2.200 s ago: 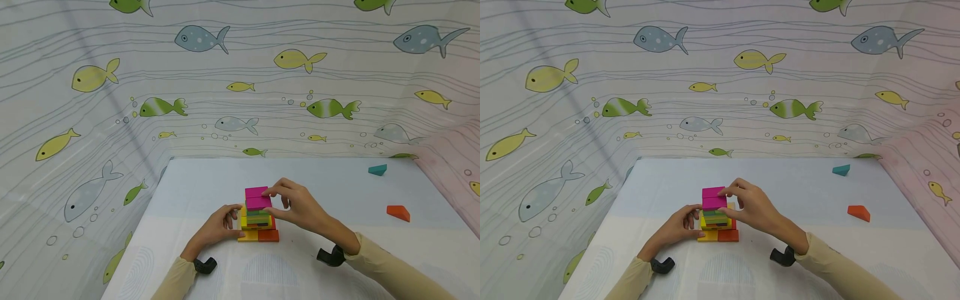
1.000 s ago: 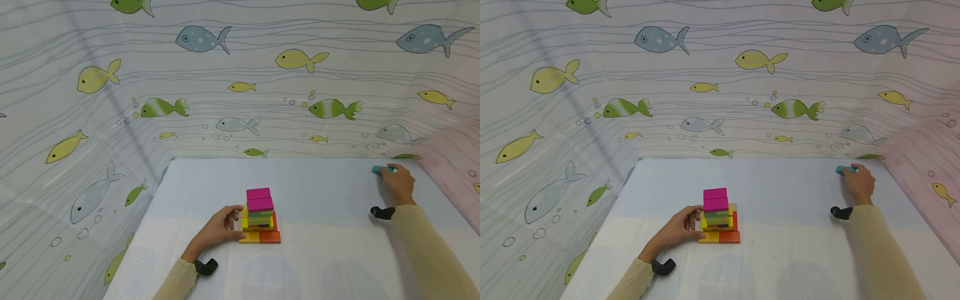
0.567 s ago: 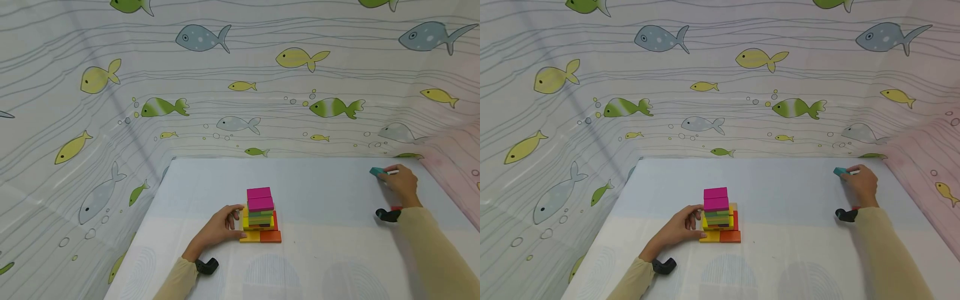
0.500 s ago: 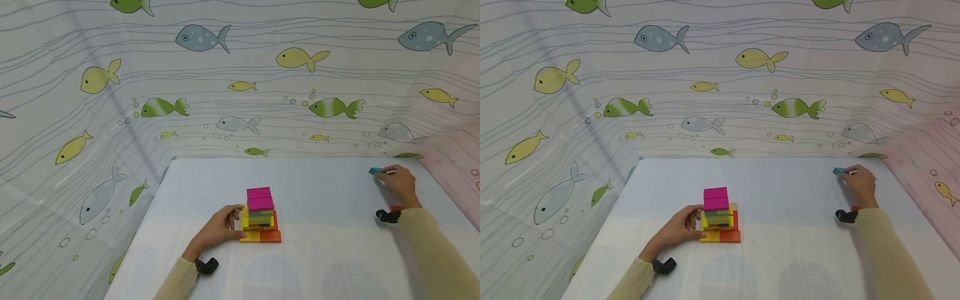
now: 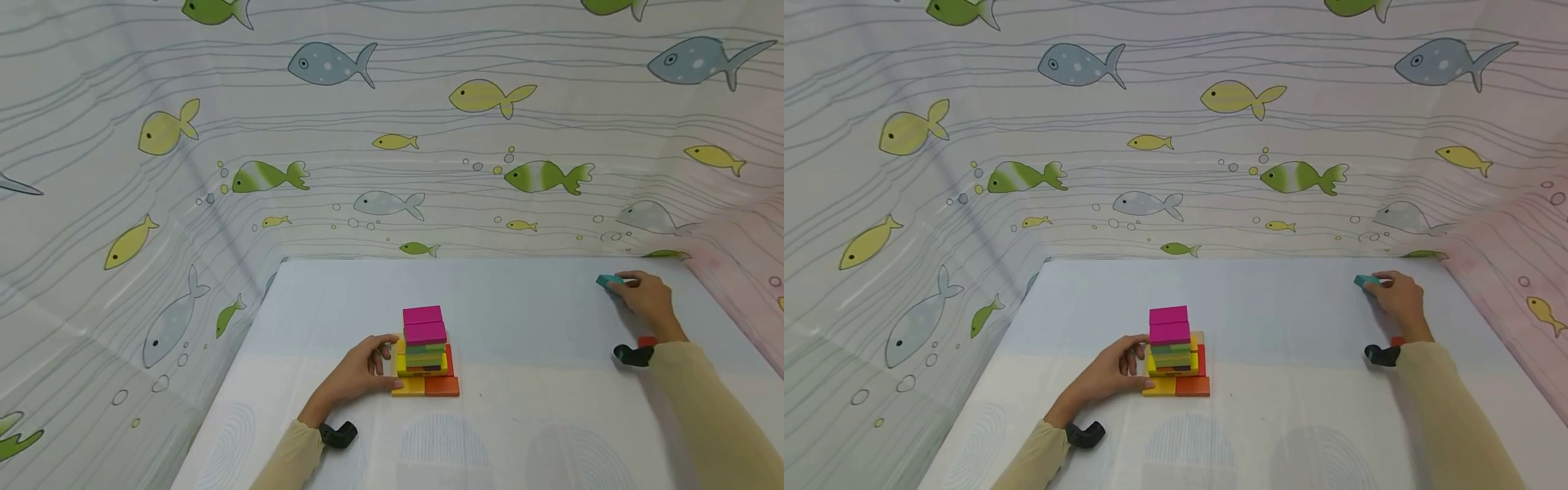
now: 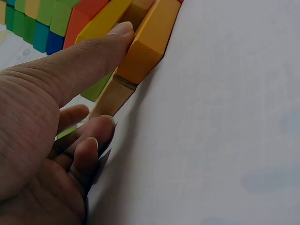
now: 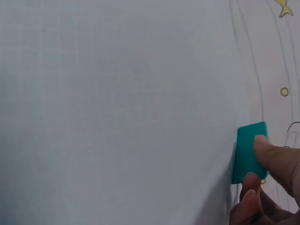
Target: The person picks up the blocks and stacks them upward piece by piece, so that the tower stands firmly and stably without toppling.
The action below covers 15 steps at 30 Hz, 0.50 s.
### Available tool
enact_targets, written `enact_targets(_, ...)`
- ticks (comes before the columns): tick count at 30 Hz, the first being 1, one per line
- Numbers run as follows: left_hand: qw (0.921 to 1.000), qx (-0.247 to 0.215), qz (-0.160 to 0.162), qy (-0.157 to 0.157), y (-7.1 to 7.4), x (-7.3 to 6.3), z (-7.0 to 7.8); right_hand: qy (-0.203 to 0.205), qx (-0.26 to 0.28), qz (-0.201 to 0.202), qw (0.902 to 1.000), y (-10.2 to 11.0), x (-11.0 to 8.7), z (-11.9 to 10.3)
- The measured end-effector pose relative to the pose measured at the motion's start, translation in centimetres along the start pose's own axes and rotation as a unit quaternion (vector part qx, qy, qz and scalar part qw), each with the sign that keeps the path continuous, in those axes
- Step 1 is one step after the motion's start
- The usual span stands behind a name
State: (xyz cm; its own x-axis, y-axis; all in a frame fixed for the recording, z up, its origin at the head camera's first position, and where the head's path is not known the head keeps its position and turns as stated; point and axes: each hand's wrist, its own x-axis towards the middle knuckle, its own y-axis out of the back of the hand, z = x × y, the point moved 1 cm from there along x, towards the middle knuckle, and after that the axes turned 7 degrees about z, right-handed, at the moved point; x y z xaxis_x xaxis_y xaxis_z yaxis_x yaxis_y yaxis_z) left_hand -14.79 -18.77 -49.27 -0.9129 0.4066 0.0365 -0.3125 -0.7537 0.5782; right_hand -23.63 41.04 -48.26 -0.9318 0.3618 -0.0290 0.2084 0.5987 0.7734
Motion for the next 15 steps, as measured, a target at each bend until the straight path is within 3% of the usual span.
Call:
enact_targets(8, 1.0, 0.001, -0.003, -0.002, 0.0, 0.0, 0.2, 0.019, 0.015, -0.043, 0.9988, -0.3, -1.1, -0.4)
enact_targets(15, 1.0, -0.003, -0.003, 0.0, 0.0, 0.0, 0.2, 0.015, 0.004, -0.025, 0.9996, 0.0, -2.1, -0.6)
